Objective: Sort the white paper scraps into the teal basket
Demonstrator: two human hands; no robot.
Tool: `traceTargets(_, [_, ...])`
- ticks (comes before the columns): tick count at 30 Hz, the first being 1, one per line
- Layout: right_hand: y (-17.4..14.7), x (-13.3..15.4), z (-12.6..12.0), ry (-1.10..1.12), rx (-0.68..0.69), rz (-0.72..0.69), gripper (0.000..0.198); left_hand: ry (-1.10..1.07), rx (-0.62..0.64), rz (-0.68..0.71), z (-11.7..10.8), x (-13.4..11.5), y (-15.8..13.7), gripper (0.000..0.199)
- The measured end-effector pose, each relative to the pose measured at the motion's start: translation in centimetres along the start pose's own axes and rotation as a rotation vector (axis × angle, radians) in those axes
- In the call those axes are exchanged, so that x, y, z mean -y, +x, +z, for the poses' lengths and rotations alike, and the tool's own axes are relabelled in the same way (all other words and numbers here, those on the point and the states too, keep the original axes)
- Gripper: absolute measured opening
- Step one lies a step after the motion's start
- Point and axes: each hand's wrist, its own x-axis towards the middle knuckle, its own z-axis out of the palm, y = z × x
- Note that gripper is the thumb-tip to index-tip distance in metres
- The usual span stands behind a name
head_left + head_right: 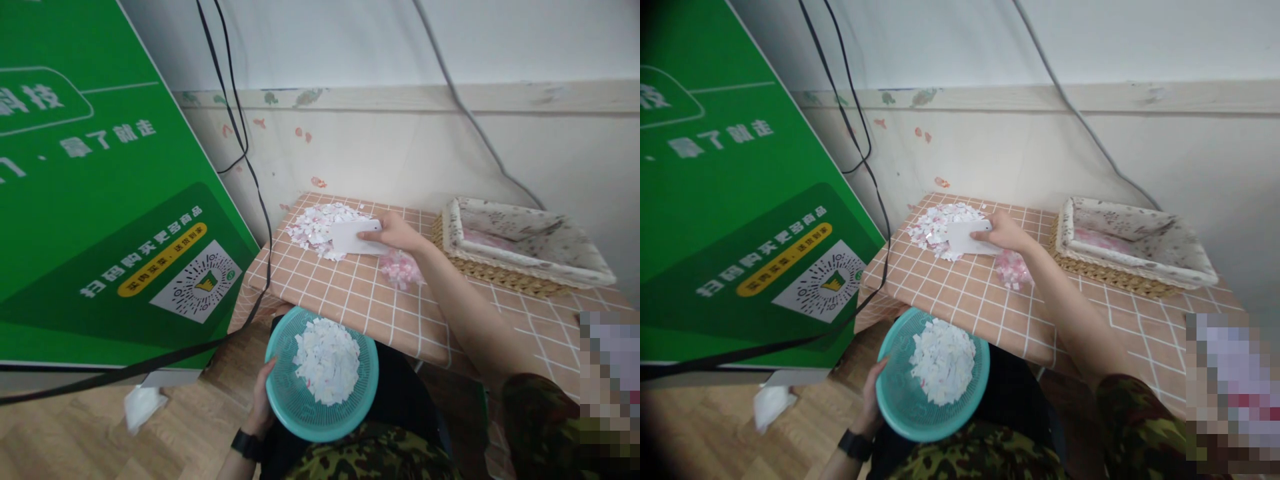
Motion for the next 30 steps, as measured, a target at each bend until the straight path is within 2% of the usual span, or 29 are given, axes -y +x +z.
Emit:
traceTargets(2, [-0.1,0.0,-0.2,0.032,0.045,-0.013,0.027,-0.005,0.004,0.003,0.0,-0.2,-0.1,0.019])
traceTargets(7, [-0.2,-0.2,0.0,0.071,0.049,-0.02,0.031,-0.019,0.026,-0.023,0.4,-0.5,-0.5,0.018])
traceTargets(11, [0.0,0.1,0.6,0.03,0.097,-0.045,0.03,-0.014,0.03,0.043,0.7,-0.4,-0.4,0.019])
traceTargets(16, [-0.4,0.4,-0.7,-0.036,-0.029,0.033,0.03,0.008,0.043,0.046,0.5,0.0,-0.1,0.021])
traceTargets(19, [-0.7,0.2,-1.4,-0.007,0.029,0.039,0.029,0.002,0.057,0.025,0.3,0.0,-0.1,0.025])
traceTargets(23, [-0.5,-0.1,-0.9,-0.004,0.075,0.016,0.03,0.004,0.052,0.021,0.4,0.1,-0.1,0.024])
traceTargets(30, [0.1,-0.6,0.0,-0.002,-0.034,0.013,0.034,-0.017,0.042,-0.013,0.7,0.0,-0.3,0.022])
